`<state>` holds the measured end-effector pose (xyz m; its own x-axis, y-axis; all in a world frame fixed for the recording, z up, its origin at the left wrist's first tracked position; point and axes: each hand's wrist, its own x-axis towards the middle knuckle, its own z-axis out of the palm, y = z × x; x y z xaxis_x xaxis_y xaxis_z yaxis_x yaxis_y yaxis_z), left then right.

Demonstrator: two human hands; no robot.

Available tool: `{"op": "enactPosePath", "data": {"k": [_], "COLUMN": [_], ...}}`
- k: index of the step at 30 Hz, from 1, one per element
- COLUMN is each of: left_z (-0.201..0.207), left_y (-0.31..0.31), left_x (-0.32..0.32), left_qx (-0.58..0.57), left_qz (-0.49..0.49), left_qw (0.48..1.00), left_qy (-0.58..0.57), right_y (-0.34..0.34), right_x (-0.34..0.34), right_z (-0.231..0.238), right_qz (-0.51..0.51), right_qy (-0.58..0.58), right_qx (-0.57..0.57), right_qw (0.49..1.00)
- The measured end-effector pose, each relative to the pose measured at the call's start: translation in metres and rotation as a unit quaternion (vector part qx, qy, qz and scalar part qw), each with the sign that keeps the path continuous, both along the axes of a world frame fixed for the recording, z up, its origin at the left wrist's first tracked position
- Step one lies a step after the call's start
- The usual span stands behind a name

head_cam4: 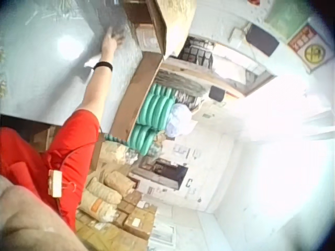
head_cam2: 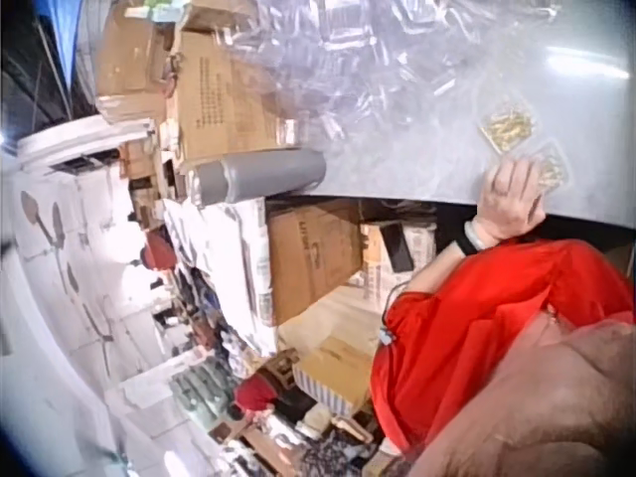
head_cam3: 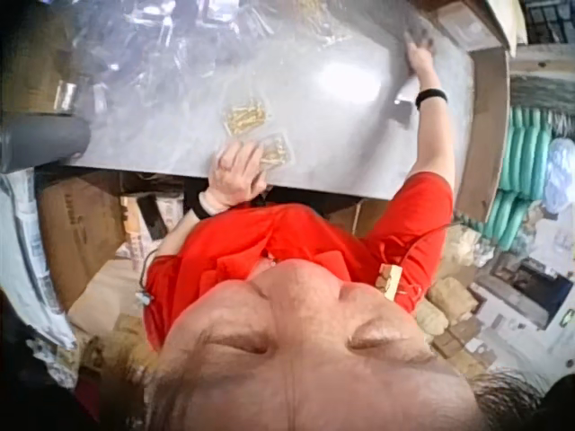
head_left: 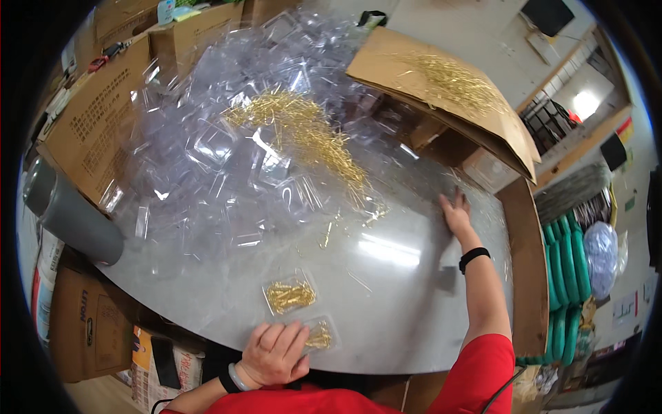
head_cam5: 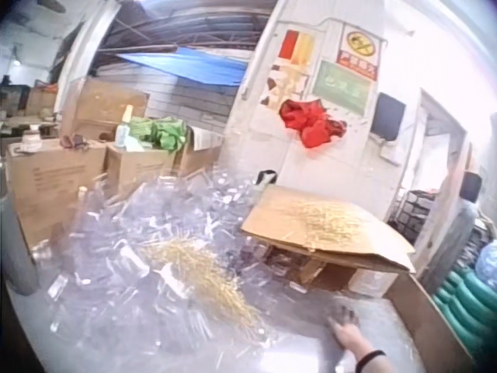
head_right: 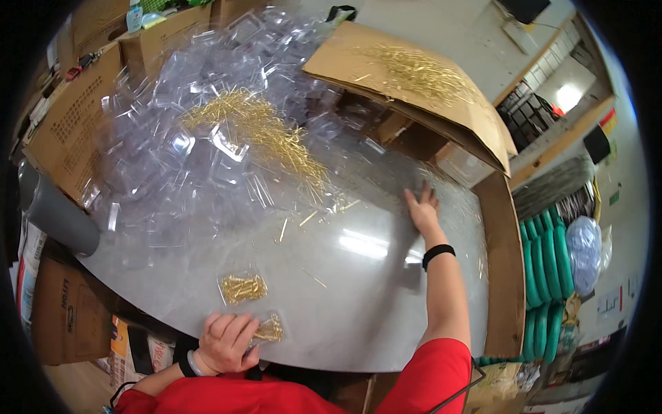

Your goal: Counting and packing small gold pins into small plastic bags and placing them into a box.

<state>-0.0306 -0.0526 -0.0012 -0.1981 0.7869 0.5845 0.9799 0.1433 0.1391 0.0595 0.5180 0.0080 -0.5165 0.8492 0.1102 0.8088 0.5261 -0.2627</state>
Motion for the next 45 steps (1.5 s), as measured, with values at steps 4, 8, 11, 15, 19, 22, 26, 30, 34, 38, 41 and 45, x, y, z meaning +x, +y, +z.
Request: {"op": "enactPosePath", "data": {"k": [4, 8, 11, 15, 19, 22, 26, 30, 34, 38, 41, 45], "left_z": [-0.002, -0.007, -0.007, -0.001, -0.002, -0.006, -0.005, -0.004, 0.003, 0.005, 0.004, 0.009], "left_y": [0.0, 0.003, 0.006, 0.005, 0.003, 0.002, 0.002, 0.004, 0.004, 0.004, 0.002, 0.007], "left_x": [-0.001, -0.002, -0.003, 0.0, 0.001, 0.001, 0.001, 0.001, 0.0, 0.005, 0.007, 0.003], "left_qx": [0.003, 0.013, 0.016, 0.007, 0.017, 0.025, 0.033, 0.019, 0.01, -0.006, -0.006, -0.017], "left_qz": [0.018, 0.022, 0.022, 0.021, 0.015, 0.002, -0.003, -0.002, -0.018, -0.003, 0.001, 0.002], "left_qw": [1.0, 0.999, 0.999, 1.0, 1.0, 0.999, 0.999, 0.999, 0.996, 0.996, 0.996, 0.997], "left_qy": [0.025, 0.03, 0.033, 0.007, -0.016, -0.026, -0.038, -0.051, -0.084, -0.087, -0.09, -0.082], "right_y": [0.029, 0.004, -0.039, -0.076, -0.129, -0.166, -0.221, -0.25, -0.257, -0.26, -0.242, -0.177], "right_x": [-0.036, -0.087, -0.107, -0.073, -0.029, 0.005, 0.036, 0.057, 0.07, 0.047, 0.015, -0.006], "right_z": [-0.015, -0.004, 0.007, -0.005, 0.003, 0.003, 0.011, 0.018, 0.022, 0.046, 0.027, -0.015], "right_qz": [-0.033, 0.064, 0.143, 0.26, 0.336, 0.343, 0.382, 0.434, 0.415, 0.465, 0.491, 0.367], "right_qy": [-0.038, -0.102, -0.145, -0.11, -0.077, -0.077, -0.073, -0.077, -0.003, -0.043, -0.054, -0.067], "right_qx": [-0.037, -0.011, 0.012, 0.075, 0.051, 0.054, 0.033, 0.035, 0.01, 0.093, -0.005, 0.027], "right_qw": [0.998, 0.993, 0.979, 0.956, 0.937, 0.934, 0.921, 0.897, 0.91, 0.879, 0.869, 0.927]}}
